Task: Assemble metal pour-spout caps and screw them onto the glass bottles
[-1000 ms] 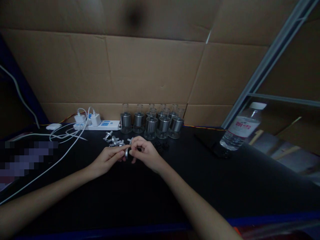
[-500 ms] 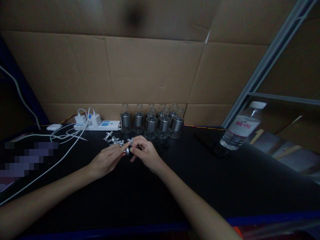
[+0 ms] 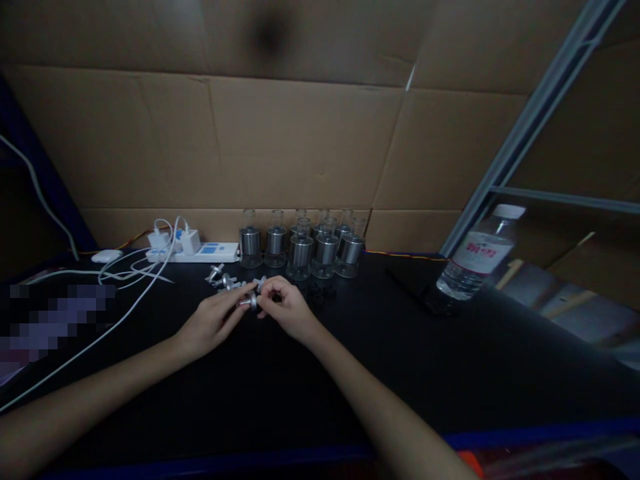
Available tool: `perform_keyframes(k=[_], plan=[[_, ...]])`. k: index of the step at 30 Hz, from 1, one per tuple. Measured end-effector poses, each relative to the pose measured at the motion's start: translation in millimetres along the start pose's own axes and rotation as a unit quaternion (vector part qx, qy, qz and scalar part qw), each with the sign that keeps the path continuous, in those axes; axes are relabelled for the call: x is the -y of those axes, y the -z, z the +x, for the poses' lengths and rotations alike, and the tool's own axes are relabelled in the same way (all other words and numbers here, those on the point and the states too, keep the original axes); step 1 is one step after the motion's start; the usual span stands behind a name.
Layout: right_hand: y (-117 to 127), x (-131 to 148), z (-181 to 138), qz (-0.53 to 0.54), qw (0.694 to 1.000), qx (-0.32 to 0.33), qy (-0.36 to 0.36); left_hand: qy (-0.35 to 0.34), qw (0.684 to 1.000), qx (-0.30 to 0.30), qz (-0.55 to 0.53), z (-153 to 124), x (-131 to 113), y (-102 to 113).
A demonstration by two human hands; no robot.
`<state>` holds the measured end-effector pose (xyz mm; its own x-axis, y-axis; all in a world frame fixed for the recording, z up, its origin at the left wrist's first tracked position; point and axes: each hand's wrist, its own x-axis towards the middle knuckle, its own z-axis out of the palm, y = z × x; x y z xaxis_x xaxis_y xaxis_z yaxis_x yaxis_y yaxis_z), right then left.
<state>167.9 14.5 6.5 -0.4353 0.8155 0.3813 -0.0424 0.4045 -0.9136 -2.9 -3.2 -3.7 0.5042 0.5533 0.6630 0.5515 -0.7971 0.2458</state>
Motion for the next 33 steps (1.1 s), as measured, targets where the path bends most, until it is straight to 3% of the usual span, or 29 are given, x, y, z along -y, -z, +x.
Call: perform_keyframes(k=[6, 10, 13, 16, 24, 33], plan=[[-4, 4, -5, -0.223, 0.969, -0.021, 0.102, 0.203, 0.968, 0.009, -0.149, 2, -5, 1], [-6, 9, -7, -0.293, 0.944, -0.013, 0.15, 0.313, 0.897, 0.007, -0.313, 3, -4, -5], [-5, 9, -8, -0.312, 0.935, -0.011, 0.166, 0.344, 0.846, 0.007, -0.408, 4, -6, -6], [-5, 6, -8, -0.313, 0.935, -0.024, 0.167, 0.349, 0.828, -0.004, -0.439, 5, -9, -5], [-8, 5, -8, -0.367, 0.915, -0.033, 0.167, 0.327, 0.853, -0.023, -0.407, 4, -6, -10], [-13, 12, -11, -0.554, 0.818, -0.03, 0.151, 0.278, 0.908, -0.018, -0.314, 0, 2, -14]])
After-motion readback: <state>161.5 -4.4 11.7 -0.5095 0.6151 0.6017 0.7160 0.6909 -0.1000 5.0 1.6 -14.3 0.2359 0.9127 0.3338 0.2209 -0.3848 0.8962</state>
